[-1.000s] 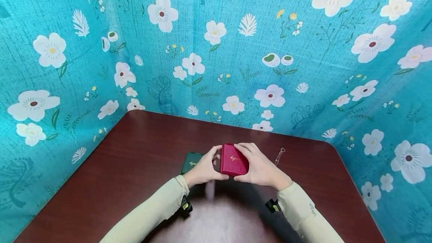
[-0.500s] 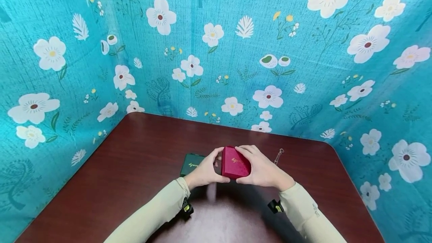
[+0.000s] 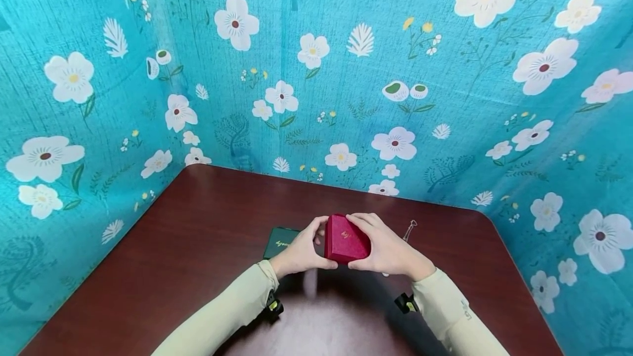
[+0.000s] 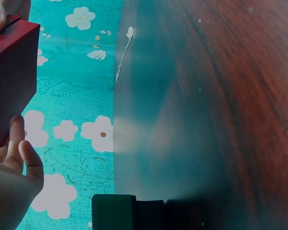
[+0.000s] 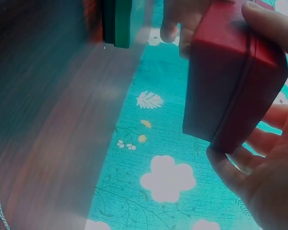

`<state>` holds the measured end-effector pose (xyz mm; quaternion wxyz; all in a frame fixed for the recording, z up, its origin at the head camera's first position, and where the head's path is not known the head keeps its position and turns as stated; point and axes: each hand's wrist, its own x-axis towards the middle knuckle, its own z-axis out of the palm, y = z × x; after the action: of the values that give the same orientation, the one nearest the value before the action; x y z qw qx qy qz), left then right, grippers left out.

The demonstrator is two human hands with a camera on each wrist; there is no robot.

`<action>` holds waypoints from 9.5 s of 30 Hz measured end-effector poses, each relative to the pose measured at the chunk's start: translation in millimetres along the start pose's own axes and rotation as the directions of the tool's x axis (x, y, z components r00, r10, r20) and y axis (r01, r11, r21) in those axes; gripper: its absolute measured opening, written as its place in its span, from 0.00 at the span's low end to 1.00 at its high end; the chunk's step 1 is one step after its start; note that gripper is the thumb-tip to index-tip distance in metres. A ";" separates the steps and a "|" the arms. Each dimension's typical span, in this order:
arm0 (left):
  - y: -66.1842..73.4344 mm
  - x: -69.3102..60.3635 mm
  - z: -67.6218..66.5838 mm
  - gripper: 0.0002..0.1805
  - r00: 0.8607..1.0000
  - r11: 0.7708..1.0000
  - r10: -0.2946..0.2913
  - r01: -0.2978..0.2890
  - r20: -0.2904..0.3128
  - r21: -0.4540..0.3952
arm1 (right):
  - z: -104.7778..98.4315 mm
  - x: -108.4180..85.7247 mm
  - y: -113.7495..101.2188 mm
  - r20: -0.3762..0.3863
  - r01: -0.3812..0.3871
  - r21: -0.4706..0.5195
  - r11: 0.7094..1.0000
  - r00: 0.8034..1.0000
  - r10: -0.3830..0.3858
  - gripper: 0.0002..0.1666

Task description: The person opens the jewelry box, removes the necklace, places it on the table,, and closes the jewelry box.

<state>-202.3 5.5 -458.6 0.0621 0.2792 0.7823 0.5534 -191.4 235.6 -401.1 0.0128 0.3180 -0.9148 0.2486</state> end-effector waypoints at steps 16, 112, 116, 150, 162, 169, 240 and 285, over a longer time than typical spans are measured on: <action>-8.7 -0.4 -1.2 0.51 0.998 0.999 0.042 -0.042 0.036 0.001 | 3.0 -2.9 4.1 -0.023 -0.031 0.020 0.999 0.999 0.031 0.62; -23.6 1.1 31.9 0.55 0.985 0.639 -0.057 -0.091 0.164 0.764 | -2.0 -118.5 138.1 -0.023 -0.267 -0.164 0.950 0.963 0.267 0.59; -24.9 0.6 32.9 0.54 0.982 0.618 -0.072 -0.095 0.176 0.780 | -1.2 -121.4 142.5 0.003 -0.272 -0.164 0.948 0.961 0.276 0.59; -25.9 -2.9 41.1 0.60 0.961 0.597 -0.181 -0.062 0.210 0.799 | 1.6 -123.1 137.3 0.064 -0.350 -0.148 0.925 0.930 0.362 0.63; -20.8 -3.6 38.6 0.54 0.956 0.609 -0.196 -0.057 0.220 0.791 | 4.8 -94.7 95.4 -0.028 -0.189 -0.277 0.942 0.982 0.189 0.39; -19.2 -2.1 38.1 0.50 0.955 0.621 -0.205 -0.042 0.215 0.783 | 16.6 -67.9 73.4 -0.064 -0.166 -0.259 0.952 0.986 0.155 0.20; -22.6 9.3 35.4 0.47 0.959 0.607 -0.213 -0.019 0.185 0.795 | 74.9 -24.1 37.6 -0.207 -0.146 -0.245 0.958 0.974 0.095 0.05; -18.0 9.8 29.1 0.49 0.946 0.677 -0.237 -0.001 0.219 0.736 | 60.7 -25.2 42.0 0.002 -0.104 -0.010 0.995 0.995 0.104 0.13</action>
<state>-205.3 30.5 -483.8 0.0989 0.3086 0.9351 0.1436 -187.8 250.3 -477.6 0.0003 0.2703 -0.9314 0.2439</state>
